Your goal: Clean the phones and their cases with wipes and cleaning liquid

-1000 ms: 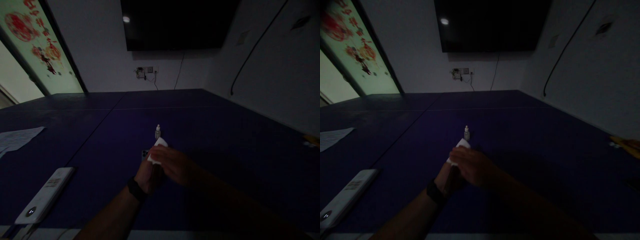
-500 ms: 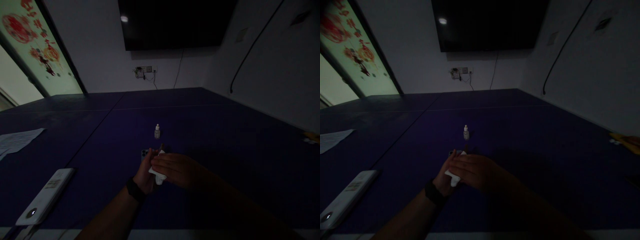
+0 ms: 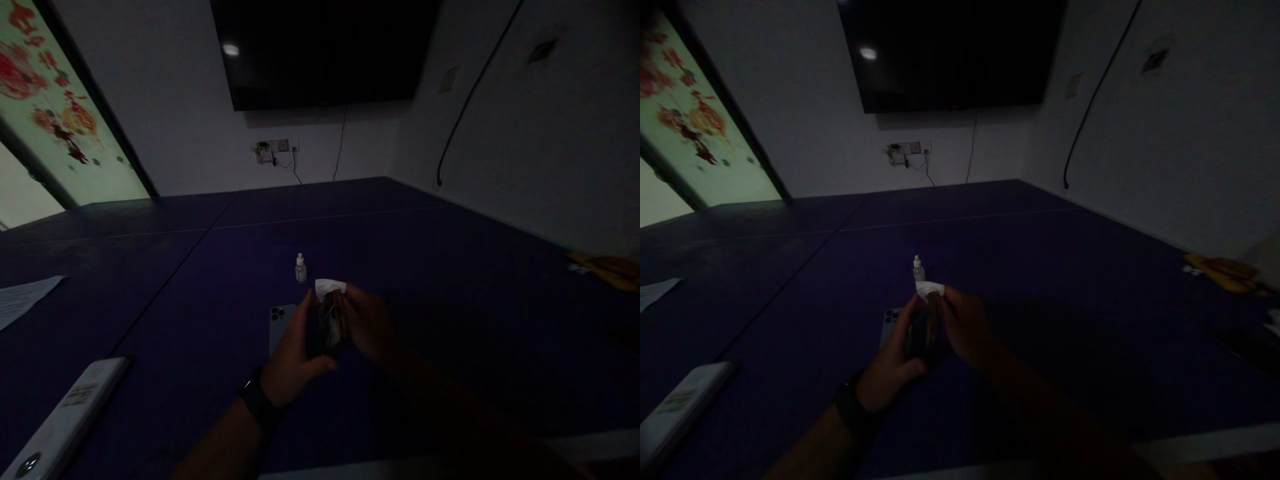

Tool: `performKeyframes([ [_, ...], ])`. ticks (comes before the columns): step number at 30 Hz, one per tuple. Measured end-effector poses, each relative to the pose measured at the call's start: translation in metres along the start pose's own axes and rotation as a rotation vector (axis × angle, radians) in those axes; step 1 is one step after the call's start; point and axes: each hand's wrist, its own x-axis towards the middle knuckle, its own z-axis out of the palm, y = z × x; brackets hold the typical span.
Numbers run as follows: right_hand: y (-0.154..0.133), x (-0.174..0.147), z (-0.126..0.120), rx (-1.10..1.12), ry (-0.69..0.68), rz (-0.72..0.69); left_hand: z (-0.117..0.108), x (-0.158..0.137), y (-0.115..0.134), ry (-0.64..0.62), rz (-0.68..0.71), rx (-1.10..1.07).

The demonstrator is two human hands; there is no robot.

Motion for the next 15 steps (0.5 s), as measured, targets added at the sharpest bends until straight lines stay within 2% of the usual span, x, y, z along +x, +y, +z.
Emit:
performKeyframes([
  [5,0.001,-0.001,0.003,0.134,-0.018,0.090,0.006,-0.001,-0.002,-0.021,0.069,0.051],
  [9,0.004,0.006,-0.012,0.232,0.100,0.092,0.005,-0.003,-0.004,-0.034,0.149,0.092],
  [10,0.003,0.006,-0.015,0.200,0.099,0.055,0.005,-0.004,-0.004,-0.033,0.143,0.093],
  [12,-0.002,0.004,-0.018,0.103,0.007,-0.069,0.006,-0.005,-0.005,-0.015,0.120,0.077],
  [15,-0.013,-0.004,-0.018,-0.006,-0.154,-0.366,0.008,-0.007,-0.006,0.027,0.112,0.016],
])
